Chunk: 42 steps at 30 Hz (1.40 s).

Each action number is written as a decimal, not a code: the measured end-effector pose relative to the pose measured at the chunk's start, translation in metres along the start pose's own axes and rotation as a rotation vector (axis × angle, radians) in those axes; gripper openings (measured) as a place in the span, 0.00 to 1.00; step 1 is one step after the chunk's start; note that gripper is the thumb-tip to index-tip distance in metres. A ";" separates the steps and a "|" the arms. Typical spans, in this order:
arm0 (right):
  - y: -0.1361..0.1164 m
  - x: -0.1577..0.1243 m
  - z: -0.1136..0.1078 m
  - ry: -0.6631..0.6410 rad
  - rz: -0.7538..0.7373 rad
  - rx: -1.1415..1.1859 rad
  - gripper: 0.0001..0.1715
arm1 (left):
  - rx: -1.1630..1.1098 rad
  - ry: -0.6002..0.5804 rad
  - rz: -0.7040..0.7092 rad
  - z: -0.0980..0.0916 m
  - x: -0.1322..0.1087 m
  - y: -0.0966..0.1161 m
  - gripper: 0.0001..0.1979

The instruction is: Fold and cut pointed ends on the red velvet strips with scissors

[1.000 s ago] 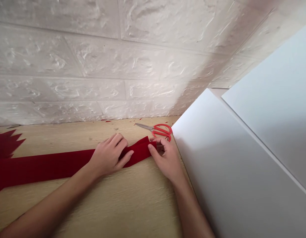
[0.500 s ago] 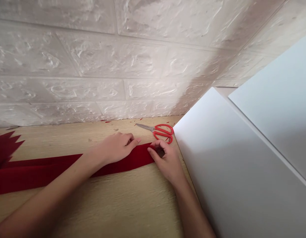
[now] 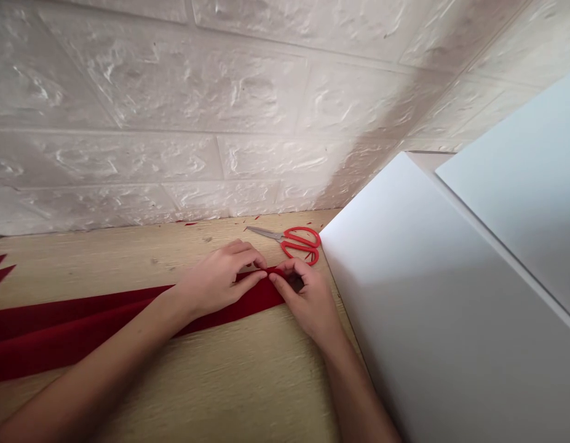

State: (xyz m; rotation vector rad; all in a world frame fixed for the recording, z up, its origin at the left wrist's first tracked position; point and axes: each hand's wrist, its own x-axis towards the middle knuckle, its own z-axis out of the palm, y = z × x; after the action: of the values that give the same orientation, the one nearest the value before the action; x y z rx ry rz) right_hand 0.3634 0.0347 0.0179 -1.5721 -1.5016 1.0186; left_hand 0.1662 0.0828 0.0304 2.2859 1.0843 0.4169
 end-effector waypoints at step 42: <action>0.002 -0.014 0.003 0.183 -0.084 -0.387 0.07 | 0.357 -0.091 -0.052 0.023 0.002 0.003 0.18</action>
State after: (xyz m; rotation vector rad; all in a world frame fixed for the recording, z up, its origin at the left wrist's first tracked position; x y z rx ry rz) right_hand 0.3609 0.0210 0.0156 -1.7923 -1.6877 0.5391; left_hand 0.1811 0.0746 0.0139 2.5478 1.2499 0.1011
